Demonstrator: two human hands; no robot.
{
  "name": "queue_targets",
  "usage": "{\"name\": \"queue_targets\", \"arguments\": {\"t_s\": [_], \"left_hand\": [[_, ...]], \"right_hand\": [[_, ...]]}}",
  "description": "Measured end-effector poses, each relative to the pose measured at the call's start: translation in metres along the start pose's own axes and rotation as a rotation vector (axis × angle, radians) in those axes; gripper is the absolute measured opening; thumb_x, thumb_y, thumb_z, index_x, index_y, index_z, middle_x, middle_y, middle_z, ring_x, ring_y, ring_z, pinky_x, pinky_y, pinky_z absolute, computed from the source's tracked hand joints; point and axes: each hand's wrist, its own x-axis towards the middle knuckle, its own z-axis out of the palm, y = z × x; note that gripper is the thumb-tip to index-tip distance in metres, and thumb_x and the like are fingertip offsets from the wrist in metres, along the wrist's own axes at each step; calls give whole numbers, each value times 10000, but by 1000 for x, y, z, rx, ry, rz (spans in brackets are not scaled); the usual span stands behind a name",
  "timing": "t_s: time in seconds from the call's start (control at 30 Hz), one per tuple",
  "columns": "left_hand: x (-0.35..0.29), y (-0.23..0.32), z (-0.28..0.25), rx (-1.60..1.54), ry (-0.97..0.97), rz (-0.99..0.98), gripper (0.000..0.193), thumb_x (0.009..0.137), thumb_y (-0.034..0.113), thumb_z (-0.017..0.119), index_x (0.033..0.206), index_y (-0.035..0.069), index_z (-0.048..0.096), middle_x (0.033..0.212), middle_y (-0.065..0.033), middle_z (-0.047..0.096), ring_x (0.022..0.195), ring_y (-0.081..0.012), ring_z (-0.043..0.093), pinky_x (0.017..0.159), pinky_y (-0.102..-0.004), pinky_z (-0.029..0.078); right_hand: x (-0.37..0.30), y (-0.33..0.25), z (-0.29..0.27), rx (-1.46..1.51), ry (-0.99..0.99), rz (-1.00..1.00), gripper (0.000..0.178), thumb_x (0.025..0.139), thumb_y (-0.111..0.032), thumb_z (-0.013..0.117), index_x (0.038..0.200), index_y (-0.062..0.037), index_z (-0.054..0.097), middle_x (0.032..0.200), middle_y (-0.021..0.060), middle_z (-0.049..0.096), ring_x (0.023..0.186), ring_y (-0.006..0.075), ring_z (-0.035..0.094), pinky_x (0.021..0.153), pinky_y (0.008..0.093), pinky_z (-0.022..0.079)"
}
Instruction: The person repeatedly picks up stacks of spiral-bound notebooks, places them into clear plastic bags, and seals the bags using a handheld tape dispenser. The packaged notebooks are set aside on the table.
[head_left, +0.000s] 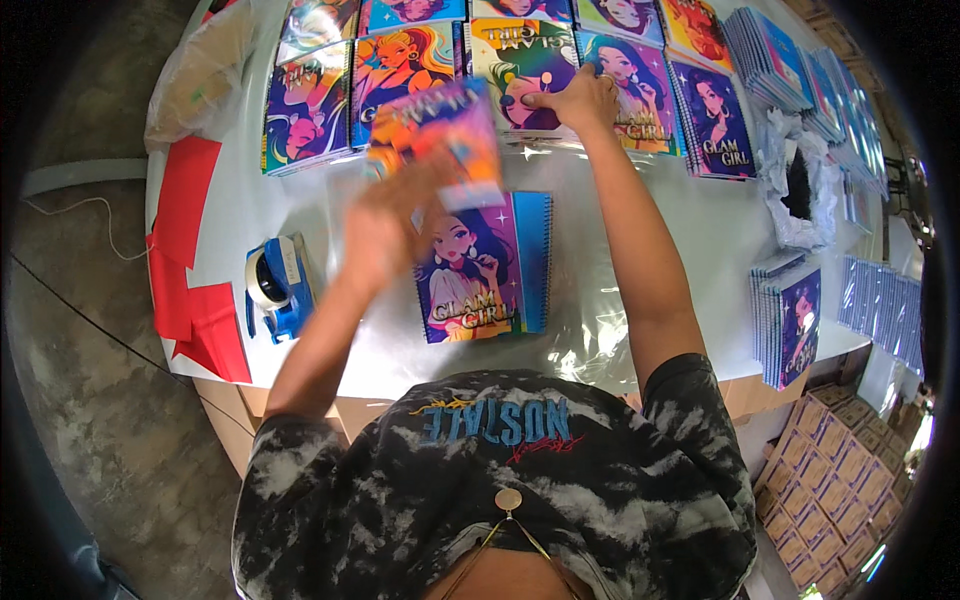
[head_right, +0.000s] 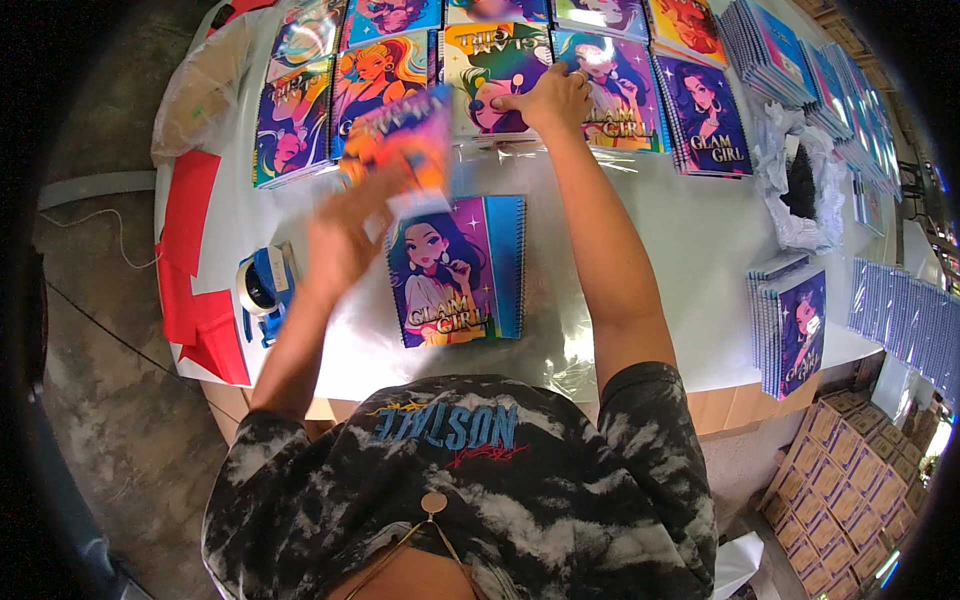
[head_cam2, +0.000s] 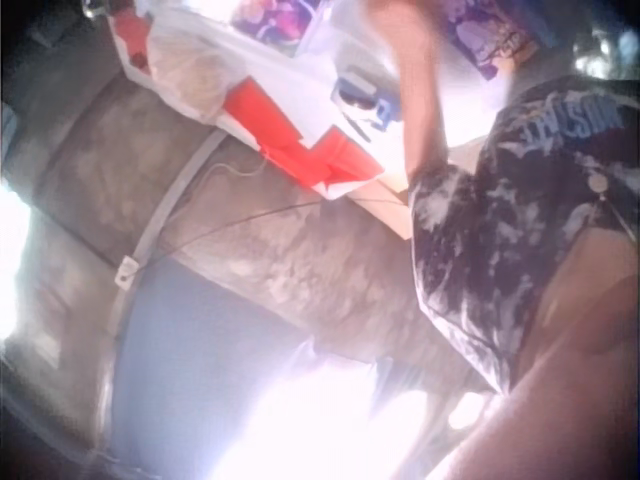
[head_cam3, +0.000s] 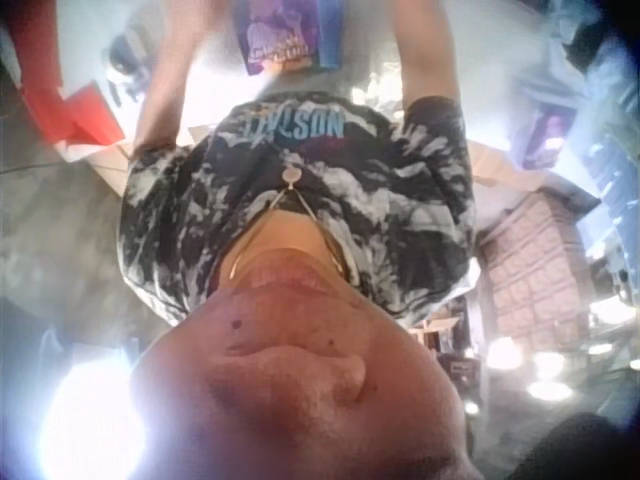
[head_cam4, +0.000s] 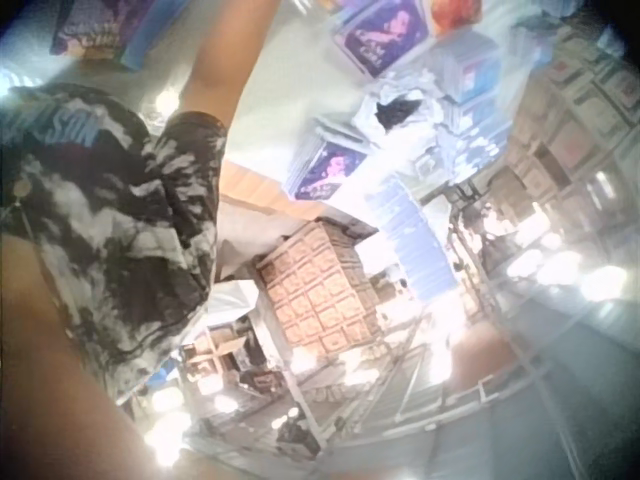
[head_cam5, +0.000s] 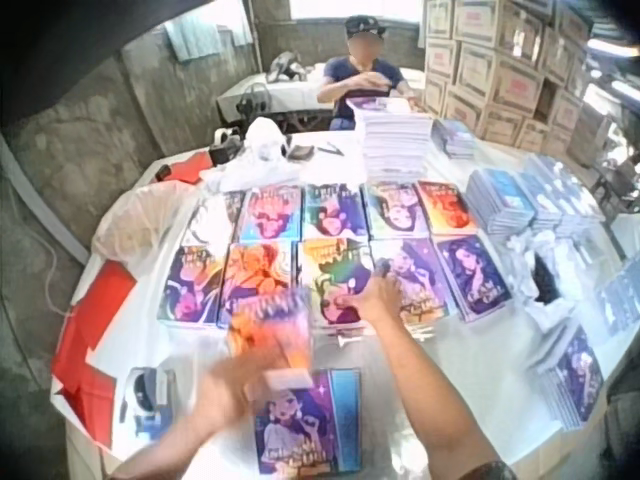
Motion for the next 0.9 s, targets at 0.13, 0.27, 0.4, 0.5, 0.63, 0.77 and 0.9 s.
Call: {"name": "queue_targets", "arguments": {"t_s": [0.13, 0.27, 0.4, 0.5, 0.63, 0.77, 0.9], "left_hand": [[-103, 49, 71, 145, -243, 33, 481, 715, 416, 714, 1094, 134, 628, 1134, -61, 621, 992, -273, 586, 794, -381, 477], [-76, 25, 65, 76, -150, -146, 605, 679, 454, 732, 1148, 100, 587, 1046, -88, 638, 981, -283, 570, 803, -400, 452], [18, -111, 15, 555, 292, -237, 487, 785, 366, 654, 1111, 23, 539, 1135, -180, 564, 1084, -332, 507, 894, -430, 411], [50, -157, 14, 502, 55, -738, 441, 805, 377, 598, 1061, 19, 570, 1084, -208, 588, 1018, -375, 552, 840, -464, 445], [74, -157, -5, 537, -171, -729, 360, 783, 304, 572, 978, 4, 616, 973, -234, 629, 895, -401, 605, 784, -480, 471], [45, -95, -48, 110, 352, -495, 317, 746, 202, 601, 991, 3, 623, 943, -217, 642, 854, -383, 622, 766, -405, 498], [-48, -36, -4, 63, 201, 67, 300, 729, -5, 581, 1014, 65, 641, 997, -133, 661, 888, -276, 649, 774, -349, 510]], "right_hand": [[5, -5, -1, -15, -37, 29, 1037, 470, -524, 839, 1213, 60, 412, 1235, 263, 456, 1162, 382, 459, 964, 441, 384], [4, -8, -3, 5, -76, 67, 1069, 488, -487, 845, 1261, 64, 353, 1265, 282, 419, 1220, 395, 384, 1001, 453, 329], [-6, -32, 17, -27, -2, -33, 1115, 485, -474, 853, 1290, 37, 275, 1266, 302, 393, 1205, 425, 376, 1007, 472, 309], [-7, -33, 14, 54, 129, -41, 1030, 529, -412, 843, 1284, 27, 297, 1241, 286, 421, 1182, 410, 404, 990, 458, 328], [-15, -25, -17, 328, 424, -264, 506, 778, -160, 696, 1197, 34, 490, 1155, 189, 537, 1080, 286, 519, 905, 358, 419], [-64, -11, -90, 1250, 205, -437, 353, 862, -97, 575, 1191, 14, 512, 1140, 112, 562, 990, 196, 547, 870, 322, 440], [-135, 7, -116, 1796, -69, -594, 332, 899, -64, 504, 1221, 4, 462, 1086, 83, 580, 911, 171, 570, 837, 320, 455]]}}
